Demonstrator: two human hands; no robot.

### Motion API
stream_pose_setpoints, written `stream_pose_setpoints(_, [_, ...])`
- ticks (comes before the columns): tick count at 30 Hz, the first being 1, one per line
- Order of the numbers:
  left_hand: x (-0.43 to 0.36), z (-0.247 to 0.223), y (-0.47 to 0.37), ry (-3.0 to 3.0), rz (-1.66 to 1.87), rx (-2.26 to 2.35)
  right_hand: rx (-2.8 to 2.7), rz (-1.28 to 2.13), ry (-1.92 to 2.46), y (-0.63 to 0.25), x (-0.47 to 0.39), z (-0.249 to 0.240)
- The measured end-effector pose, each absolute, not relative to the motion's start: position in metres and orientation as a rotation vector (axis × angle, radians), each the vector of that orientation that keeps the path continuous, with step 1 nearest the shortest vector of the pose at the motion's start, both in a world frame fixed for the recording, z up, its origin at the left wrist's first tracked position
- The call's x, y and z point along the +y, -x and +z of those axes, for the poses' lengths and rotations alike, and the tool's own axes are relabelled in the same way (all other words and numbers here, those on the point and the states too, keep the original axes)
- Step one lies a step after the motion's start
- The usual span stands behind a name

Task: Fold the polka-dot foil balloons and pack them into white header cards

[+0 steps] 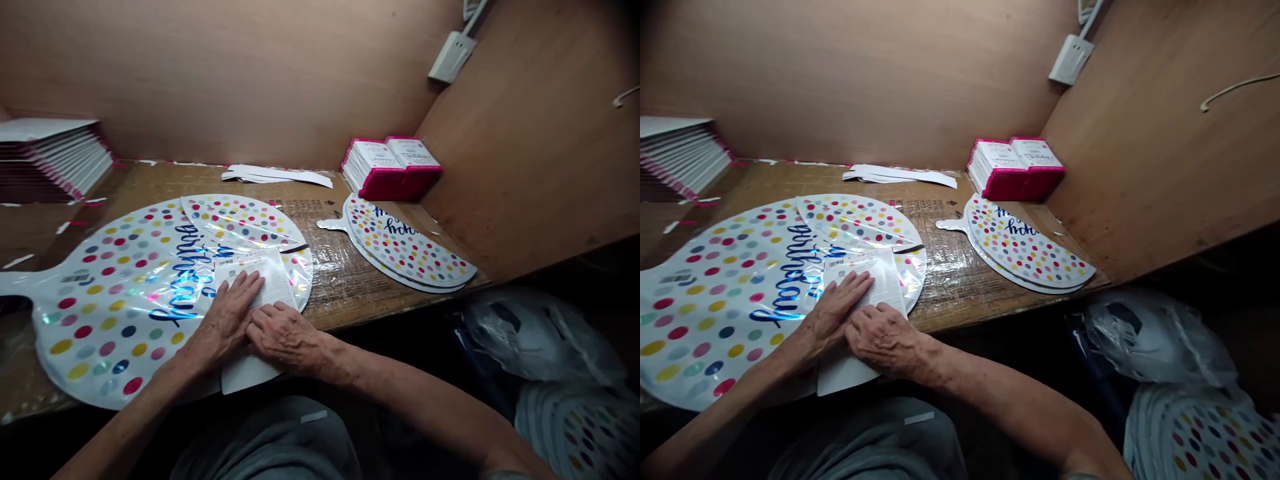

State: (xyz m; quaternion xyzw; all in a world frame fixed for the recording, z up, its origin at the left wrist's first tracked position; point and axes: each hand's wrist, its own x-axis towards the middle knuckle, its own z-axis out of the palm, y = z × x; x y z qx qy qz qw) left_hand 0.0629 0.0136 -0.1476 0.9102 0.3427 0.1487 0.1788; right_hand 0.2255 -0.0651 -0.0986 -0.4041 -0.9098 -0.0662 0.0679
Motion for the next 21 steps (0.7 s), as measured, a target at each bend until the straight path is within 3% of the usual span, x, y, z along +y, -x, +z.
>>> stream_pose_setpoints(3, [0.012,-0.144,-0.065,-2.559,0.422,0.979,-2.805,-0.077,1.244,-0.237,-0.071,-0.089])
stream_pose_setpoints(8, [0.008,-0.126,-0.073,-2.518,0.375,0.995,-2.683,0.483,1.189,-0.287,-0.117,-0.078])
stream_pose_setpoints(11, [0.009,-0.122,-0.076,-2.505,0.385,0.986,-2.45,0.22,1.227,-0.3,-0.135,-0.092])
stream_pose_setpoints(15, [-0.003,-0.118,-0.067,-2.43,0.683,1.001,-2.354,-0.182,1.068,-0.281,-0.129,-0.118])
stream_pose_setpoints(17, [-0.017,-0.114,-0.054,-2.394,0.79,0.935,-2.358,-0.25,1.05,-0.273,-0.12,-0.127])
stream_pose_setpoints(21, [-0.048,-0.108,-0.027,-2.433,0.665,0.792,-2.385,-0.277,1.065,-0.274,-0.11,-0.134])
